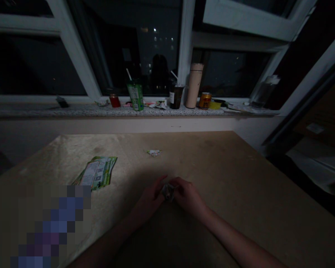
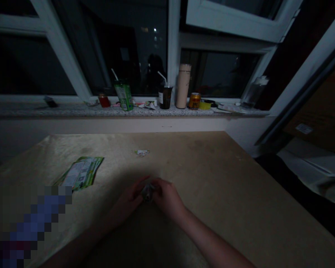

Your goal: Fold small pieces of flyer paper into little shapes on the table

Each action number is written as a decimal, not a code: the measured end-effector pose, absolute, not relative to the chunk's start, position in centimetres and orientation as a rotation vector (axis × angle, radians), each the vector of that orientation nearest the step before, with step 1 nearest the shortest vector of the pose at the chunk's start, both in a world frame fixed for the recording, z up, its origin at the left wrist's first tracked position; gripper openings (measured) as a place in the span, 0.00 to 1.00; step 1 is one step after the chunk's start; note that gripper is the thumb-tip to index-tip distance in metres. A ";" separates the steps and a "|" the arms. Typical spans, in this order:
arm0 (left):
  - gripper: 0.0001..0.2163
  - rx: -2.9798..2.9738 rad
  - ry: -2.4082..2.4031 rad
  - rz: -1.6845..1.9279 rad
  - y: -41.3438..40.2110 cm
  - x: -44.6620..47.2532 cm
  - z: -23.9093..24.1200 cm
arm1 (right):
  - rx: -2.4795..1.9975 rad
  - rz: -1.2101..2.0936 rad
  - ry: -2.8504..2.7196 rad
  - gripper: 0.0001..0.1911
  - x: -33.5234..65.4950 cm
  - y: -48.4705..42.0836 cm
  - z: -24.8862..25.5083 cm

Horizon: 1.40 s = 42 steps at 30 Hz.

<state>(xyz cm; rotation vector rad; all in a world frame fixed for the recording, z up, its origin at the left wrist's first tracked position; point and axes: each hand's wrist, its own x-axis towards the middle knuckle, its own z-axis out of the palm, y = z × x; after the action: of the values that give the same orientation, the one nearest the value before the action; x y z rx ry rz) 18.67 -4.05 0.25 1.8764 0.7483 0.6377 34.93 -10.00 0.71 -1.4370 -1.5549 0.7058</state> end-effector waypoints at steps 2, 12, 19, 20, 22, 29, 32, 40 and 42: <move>0.23 1.906 0.760 0.646 -4.0 18.7 0.3 | -1.430 0.717 -1.539 0.21 34.7 -10.1 0.7; 0.13 1.986 0.829 0.614 -4.1 18.8 1.1 | -1.453 0.816 -1.469 0.19 34.9 -9.6 0.0; 0.12 1.986 0.898 0.600 -4.3 19.0 1.2 | -1.406 1.082 -1.233 0.08 34.4 -9.3 -0.6; 0.12 1.982 0.900 0.597 -4.3 19.0 1.1 | -1.401 1.086 -1.230 0.07 34.4 -9.3 -0.6; 0.11 1.970 0.900 0.592 -4.2 19.0 1.0 | -1.404 1.087 -1.232 0.07 34.4 -9.3 -0.6; 0.10 1.928 0.882 0.583 -4.1 19.0 1.1 | -1.341 1.191 -1.156 0.05 34.5 -9.2 -0.9; 0.10 1.923 0.878 0.591 -4.1 19.0 1.2 | -1.339 1.173 -1.157 0.05 34.6 -9.0 -1.2; 0.11 1.913 0.878 0.602 -3.9 19.0 1.1 | -1.312 1.189 -1.185 0.05 35.1 -8.8 -1.2; 0.11 1.910 0.882 0.609 -3.7 18.9 1.0 | -1.265 1.228 -1.177 0.07 35.3 -8.7 -1.2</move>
<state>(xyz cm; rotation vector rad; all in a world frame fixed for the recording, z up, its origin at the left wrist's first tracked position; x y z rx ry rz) 18.93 -3.71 1.01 1.9095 0.8820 0.6085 35.29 -8.74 -1.16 -1.2655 -1.1771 1.2285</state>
